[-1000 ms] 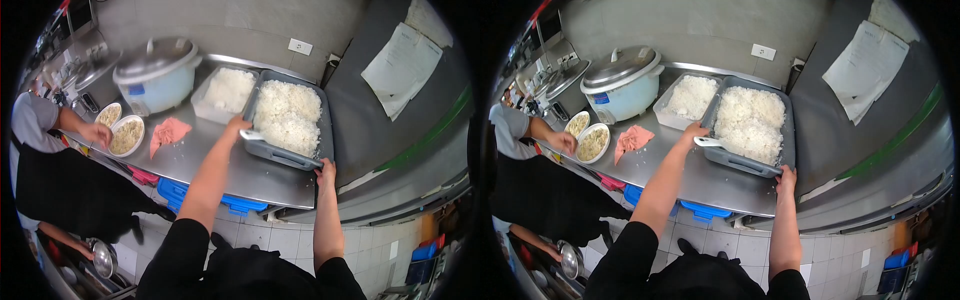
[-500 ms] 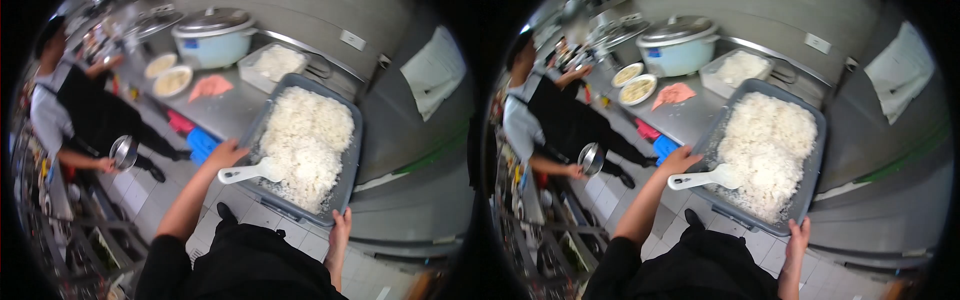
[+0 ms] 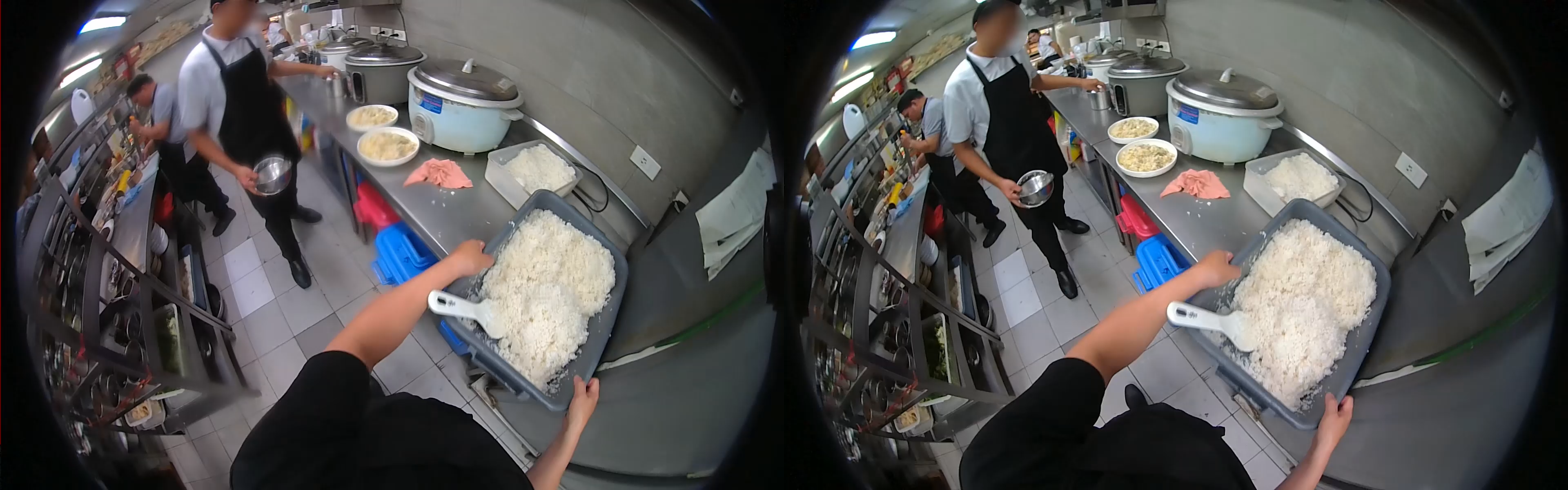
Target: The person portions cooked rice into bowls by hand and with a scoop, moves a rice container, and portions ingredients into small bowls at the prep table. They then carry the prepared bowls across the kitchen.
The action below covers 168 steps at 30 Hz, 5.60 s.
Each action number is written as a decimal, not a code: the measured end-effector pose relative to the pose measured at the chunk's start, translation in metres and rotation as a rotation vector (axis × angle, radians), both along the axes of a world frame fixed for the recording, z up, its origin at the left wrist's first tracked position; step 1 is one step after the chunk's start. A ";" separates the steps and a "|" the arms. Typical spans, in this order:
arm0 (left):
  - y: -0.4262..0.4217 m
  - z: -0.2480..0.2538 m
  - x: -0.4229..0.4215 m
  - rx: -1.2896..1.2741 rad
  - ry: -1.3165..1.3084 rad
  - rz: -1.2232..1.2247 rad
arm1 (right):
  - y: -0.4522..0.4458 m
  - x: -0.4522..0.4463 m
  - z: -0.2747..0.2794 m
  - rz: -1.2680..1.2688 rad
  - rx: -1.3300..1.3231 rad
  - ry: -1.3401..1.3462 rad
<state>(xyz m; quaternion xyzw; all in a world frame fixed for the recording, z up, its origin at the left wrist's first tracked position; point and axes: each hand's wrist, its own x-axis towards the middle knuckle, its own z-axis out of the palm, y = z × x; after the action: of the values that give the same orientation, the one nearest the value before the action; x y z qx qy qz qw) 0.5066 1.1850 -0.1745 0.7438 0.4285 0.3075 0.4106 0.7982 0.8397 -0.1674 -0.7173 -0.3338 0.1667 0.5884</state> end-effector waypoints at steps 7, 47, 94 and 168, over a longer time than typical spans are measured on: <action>-0.059 -0.009 -0.025 -0.265 -0.240 0.062 | 0.000 0.051 0.005 0.168 -0.250 -0.156; -0.215 0.010 -0.008 -0.500 -0.556 0.534 | 0.157 0.122 0.049 0.600 -0.257 0.236; -0.329 0.037 0.090 -0.443 -0.277 1.135 | 0.292 0.157 -0.054 1.158 -0.466 0.100; -0.098 -0.050 0.001 -0.691 -0.492 1.311 | 0.578 0.020 -0.049 1.239 -0.693 -0.564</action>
<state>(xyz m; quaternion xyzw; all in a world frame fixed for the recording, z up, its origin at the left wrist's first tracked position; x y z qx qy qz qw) 0.5075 1.0873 -0.2249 0.0791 0.7488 0.4926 0.4364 0.8184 1.4173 -0.2161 -0.5581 -0.7415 0.3719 0.0211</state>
